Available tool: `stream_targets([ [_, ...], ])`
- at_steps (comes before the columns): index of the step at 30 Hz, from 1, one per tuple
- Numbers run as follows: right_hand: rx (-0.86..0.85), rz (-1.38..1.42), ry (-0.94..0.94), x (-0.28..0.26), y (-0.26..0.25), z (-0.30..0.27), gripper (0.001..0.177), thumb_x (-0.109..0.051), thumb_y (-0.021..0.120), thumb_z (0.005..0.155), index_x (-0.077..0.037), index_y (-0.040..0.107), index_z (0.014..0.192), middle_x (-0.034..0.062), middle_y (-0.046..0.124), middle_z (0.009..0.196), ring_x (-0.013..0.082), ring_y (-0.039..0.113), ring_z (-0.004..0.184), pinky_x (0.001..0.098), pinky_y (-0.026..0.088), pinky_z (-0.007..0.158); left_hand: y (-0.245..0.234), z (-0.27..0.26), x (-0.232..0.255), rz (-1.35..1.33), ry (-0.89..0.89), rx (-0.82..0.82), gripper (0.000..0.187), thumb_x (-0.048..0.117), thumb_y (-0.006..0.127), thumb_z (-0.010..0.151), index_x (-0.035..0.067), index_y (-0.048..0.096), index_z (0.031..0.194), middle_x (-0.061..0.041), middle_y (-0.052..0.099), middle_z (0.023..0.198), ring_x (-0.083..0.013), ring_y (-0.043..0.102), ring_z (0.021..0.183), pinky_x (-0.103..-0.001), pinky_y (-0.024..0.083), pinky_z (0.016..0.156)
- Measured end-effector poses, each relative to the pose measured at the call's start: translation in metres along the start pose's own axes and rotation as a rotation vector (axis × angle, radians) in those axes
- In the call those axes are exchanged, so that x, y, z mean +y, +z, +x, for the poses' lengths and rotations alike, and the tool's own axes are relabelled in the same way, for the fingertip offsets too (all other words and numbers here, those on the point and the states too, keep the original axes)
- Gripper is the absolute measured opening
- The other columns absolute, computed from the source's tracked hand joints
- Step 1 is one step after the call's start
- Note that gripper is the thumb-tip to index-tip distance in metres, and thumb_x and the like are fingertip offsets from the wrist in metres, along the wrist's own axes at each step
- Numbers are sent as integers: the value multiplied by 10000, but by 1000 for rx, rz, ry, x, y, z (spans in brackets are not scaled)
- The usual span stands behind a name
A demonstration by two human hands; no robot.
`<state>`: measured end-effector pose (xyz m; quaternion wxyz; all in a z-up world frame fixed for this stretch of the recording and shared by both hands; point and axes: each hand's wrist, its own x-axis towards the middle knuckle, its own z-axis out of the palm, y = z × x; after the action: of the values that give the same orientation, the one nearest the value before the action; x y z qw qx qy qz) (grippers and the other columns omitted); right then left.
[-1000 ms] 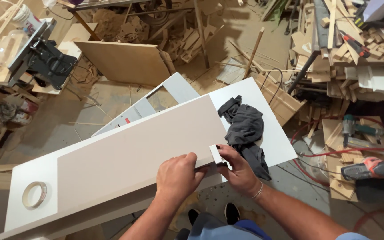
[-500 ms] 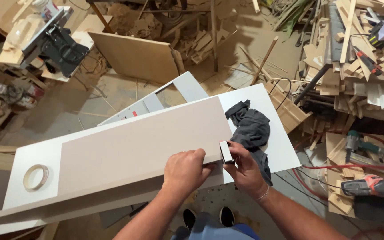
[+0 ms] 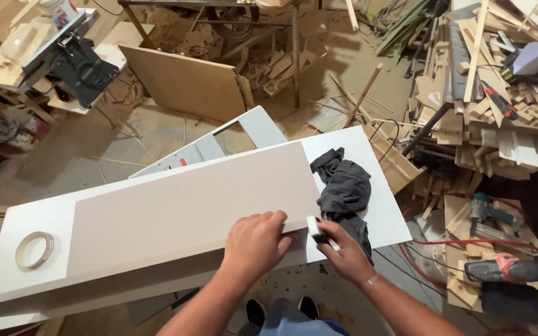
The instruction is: Cleaning a wooden board with a cloth and sanding its edges with a sanding block
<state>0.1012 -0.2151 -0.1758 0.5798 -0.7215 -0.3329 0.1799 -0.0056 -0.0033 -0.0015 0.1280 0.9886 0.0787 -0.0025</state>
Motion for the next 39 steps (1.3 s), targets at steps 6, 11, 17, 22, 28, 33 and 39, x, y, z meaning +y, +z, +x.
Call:
stream_targets([
  [6, 347, 19, 345, 23, -31, 0, 448, -182, 683, 915, -164, 584, 1352, 91, 665, 1228, 214, 650, 1091, 328, 507, 989, 6, 20, 51, 22, 381, 89, 427, 63, 564, 874, 95, 535, 1299, -132, 637, 882, -409, 633, 682, -520, 467, 516],
  [11, 440, 11, 241, 13, -51, 13, 471, -191, 683, 972, -75, 538, 1404, 174, 661, 1195, 259, 636, 1065, 403, 511, 933, 14, 9, 19, 65, 406, 224, 566, 294, 624, 943, 113, 492, 1463, -155, 595, 1225, -341, 680, 818, -446, 545, 633],
  [17, 433, -6, 367, 2, -69, -6, 485, -213, 687, 947, -57, 577, 1393, 163, 676, 1224, 274, 646, 1098, 431, 511, 965, 14, -61, -103, 157, 179, 460, 415, 542, 564, 988, 158, 573, 830, -41, 567, 677, -306, 595, 580, -444, 488, 556],
  [22, 487, 195, 456, -12, -66, -7, 414, -104, 640, 941, -28, 590, 1345, 168, 717, 1088, 233, 662, 953, 362, 525, 850, -9, -106, -143, 212, 43, 459, 528, 605, 462, 998, 151, 539, 740, -44, 568, 684, -303, 542, 601, -431, 427, 570],
  [28, 301, 822, 57, -110, -51, 13, 438, -316, 526, 1031, -79, 550, 1399, 298, 647, 1206, 403, 683, 832, 505, 558, 781, -9, -111, -142, 206, 69, 556, 500, 573, 443, 1025, 139, 564, 806, -35, 562, 726, -288, 528, 633, -417, 410, 577],
  [33, 413, 748, 89, -150, -9, 31, 351, -216, 430, 1017, -25, 462, 1311, 312, 619, 1169, 495, 694, 971, 655, 517, 1018, -9, -117, -153, 248, 69, 589, 504, 576, 398, 1040, 155, 543, 805, -23, 551, 717, -271, 536, 629, -404, 412, 576],
  [39, 556, 631, -16, -157, 5, 14, 280, -177, 461, 1008, -126, 540, 1272, 239, 610, 1177, 349, 648, 866, 560, 598, 838, -20, -162, -220, 318, 73, 660, 478, 552, 400, 1043, 147, 633, 943, -24, 635, 786, -258, 590, 667, -403, 429, 601],
])
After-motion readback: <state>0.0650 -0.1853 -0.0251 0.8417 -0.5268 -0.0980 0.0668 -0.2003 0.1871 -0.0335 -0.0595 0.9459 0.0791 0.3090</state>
